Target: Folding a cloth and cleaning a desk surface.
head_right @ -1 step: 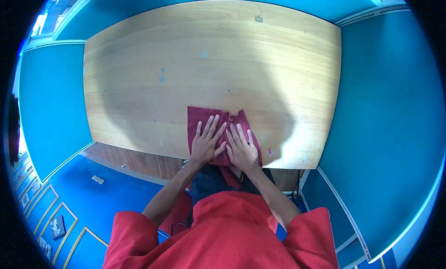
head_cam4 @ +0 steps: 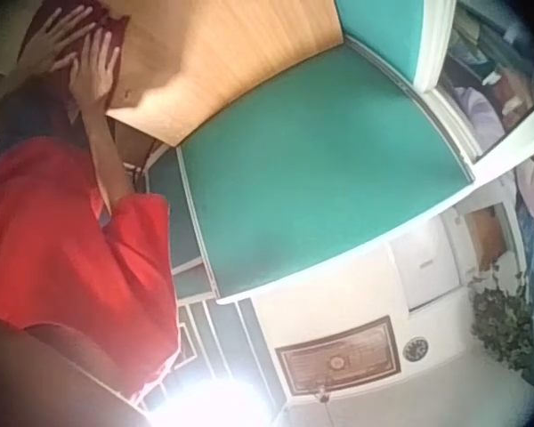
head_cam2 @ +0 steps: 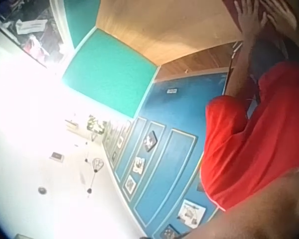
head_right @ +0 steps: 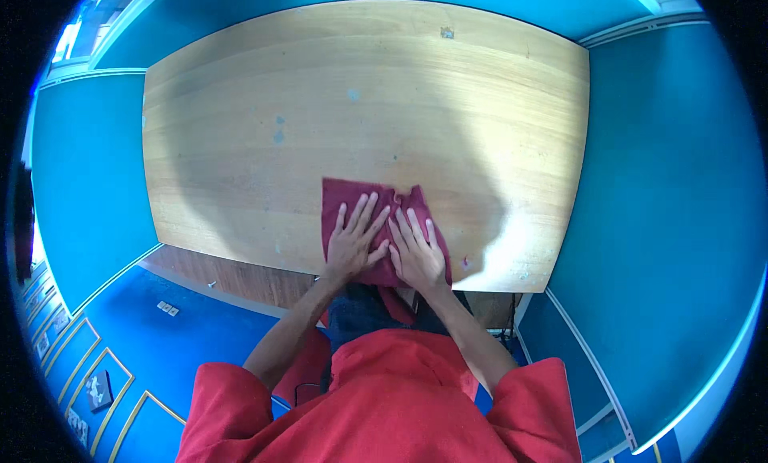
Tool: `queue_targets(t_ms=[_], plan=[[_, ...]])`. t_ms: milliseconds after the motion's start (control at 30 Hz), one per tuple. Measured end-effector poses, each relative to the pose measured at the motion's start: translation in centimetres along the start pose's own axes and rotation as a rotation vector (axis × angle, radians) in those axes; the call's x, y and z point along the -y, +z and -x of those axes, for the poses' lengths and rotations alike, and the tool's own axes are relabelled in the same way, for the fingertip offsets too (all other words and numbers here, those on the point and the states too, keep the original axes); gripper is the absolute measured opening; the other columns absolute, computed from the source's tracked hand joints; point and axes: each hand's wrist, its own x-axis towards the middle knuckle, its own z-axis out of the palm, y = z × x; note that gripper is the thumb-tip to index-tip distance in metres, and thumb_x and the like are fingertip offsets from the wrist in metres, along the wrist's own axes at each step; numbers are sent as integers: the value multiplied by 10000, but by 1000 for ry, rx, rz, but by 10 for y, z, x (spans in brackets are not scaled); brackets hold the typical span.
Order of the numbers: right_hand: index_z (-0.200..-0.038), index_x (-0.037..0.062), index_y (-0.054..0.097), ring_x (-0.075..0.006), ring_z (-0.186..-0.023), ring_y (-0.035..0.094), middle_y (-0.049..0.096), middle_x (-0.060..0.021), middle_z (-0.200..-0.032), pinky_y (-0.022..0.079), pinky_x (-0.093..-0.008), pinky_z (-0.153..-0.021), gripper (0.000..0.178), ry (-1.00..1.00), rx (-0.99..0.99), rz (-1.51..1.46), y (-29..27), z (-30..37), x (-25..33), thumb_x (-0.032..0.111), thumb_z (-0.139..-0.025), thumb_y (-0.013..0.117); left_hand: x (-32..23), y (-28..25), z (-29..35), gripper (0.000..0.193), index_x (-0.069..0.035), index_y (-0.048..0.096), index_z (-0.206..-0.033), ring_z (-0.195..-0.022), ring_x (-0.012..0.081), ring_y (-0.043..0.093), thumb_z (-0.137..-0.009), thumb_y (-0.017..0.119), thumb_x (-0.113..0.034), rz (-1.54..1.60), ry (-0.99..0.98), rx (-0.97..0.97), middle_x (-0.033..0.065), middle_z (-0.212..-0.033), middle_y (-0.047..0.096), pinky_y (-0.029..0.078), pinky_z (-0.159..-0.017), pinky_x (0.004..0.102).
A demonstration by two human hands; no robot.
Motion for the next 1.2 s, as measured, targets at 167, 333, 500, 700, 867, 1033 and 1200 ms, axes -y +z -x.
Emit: queue_targets(t_ms=[167, 333, 500, 700, 867, 1033, 1200], plan=[[-1562, 70, 434, -305, -1577, 235, 315, -129, -1681, 145, -541, -1281, 616, -16, -149, 145, -34, -99, -22, 388, -1036, 471, 52, -41, -85, 751, -243, 379, -1617, -1593, 295, 198, -947, 577, -519, -16, 36, -231, 131, -1719, 225, 121, -1266, 582], [-1582, 102, 413, -267, -1578, 238, 292, -78, -1698, 149, -521, -1287, 612, 33, -283, 282, -69, -218, -46, 404, -1050, 417, 113, -92, -191, 680, -250, 412, -1597, -1581, 297, 231, -979, 543, -502, -96, 134, -360, 120, -1707, 252, 147, -1272, 567], [-1584, 89, 394, -322, -1547, 305, 361, -128, -1659, 212, -520, -1264, 628, -58, -472, 366, -106, -307, -79, 404, -1043, 441, 152, -133, -275, 692, -46, 435, -1553, -1528, 361, 326, -989, 548, -432, -40, 314, -601, 219, -1617, 391, 224, -1246, 556], [-1575, 62, 409, -343, -1537, 326, 360, -155, -1658, 233, -519, -1249, 623, -112, -532, 365, -119, -323, -79, 378, -1040, 456, 161, -141, -293, 707, -55, 419, -1566, -1546, 335, 293, -990, 537, -446, -20, 304, -626, 195, -1642, 363, 172, -1274, 528], [-1579, 49, 392, -341, -1548, 304, 348, -157, -1663, 220, -523, -1255, 632, -30, -547, 464, -101, -310, -51, 388, -1049, 447, 163, -122, -262, 672, -53, 429, -1560, -1553, 326, 279, -1010, 491, -434, -16, 278, -684, 193, -1638, 374, 155, -1281, 523], [-1615, 132, 343, -315, -1559, 278, 316, -87, -1686, 210, -526, -1267, 630, -96, -536, 363, -65, -260, -16, 416, -1061, 439, 158, -90, -192, 635, -90, 464, -1542, -1542, 317, 307, -1013, 499, -439, -53, 261, -690, 179, -1626, 395, 183, -1266, 548], [-1628, 145, 319, -325, -1572, 247, 297, -99, -1693, 176, -513, -1283, 647, 1, -404, 348, -23, -180, 36, 454, -1064, 390, 137, -58, -90, 613, -112, 480, -1536, -1540, 303, 318, -1007, 490, -423, -141, 207, -601, 178, -1626, 392, 178, -1261, 570]])
